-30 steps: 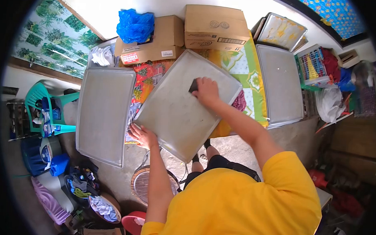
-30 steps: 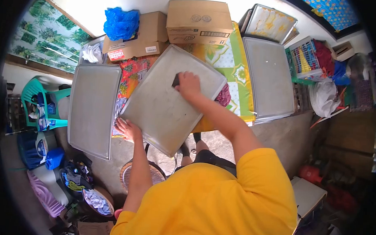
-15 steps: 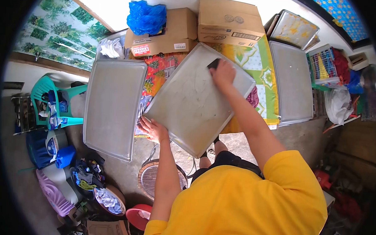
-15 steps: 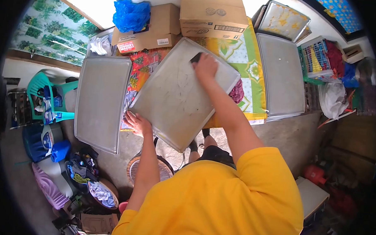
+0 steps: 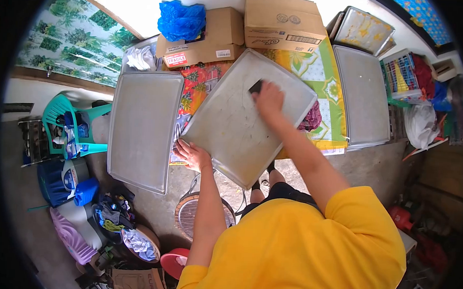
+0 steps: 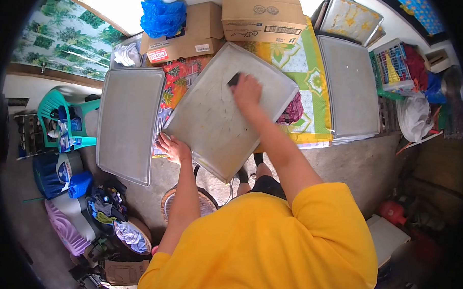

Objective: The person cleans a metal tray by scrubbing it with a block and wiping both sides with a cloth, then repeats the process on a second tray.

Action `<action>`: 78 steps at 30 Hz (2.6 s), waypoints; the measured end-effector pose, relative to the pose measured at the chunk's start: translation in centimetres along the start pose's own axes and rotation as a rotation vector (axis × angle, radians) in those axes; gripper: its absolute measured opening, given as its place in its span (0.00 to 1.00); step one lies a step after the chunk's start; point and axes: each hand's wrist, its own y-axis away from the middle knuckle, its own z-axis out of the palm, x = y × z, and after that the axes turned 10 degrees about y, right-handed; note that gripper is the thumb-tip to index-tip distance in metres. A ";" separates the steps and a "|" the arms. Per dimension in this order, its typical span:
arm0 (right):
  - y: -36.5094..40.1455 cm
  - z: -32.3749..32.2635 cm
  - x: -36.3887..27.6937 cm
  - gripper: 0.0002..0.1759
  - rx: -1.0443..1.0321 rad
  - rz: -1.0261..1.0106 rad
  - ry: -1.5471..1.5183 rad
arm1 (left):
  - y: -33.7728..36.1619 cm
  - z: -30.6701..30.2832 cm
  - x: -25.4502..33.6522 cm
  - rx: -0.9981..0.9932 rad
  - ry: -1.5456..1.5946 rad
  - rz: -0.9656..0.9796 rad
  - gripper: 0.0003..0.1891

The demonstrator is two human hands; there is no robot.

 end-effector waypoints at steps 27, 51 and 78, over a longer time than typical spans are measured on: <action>1.8 -3.9 13.0 0.30 -0.026 0.229 0.198 | 0.4 -0.6 0.2 -0.007 0.005 0.004 0.27; 6.4 -2.4 9.2 0.28 0.011 0.061 0.014 | 0.4 -0.7 0.4 0.014 -0.018 0.030 0.27; 3.5 -1.0 3.2 0.32 -0.066 -0.123 0.068 | 0.2 -0.3 0.4 0.026 -0.026 0.007 0.27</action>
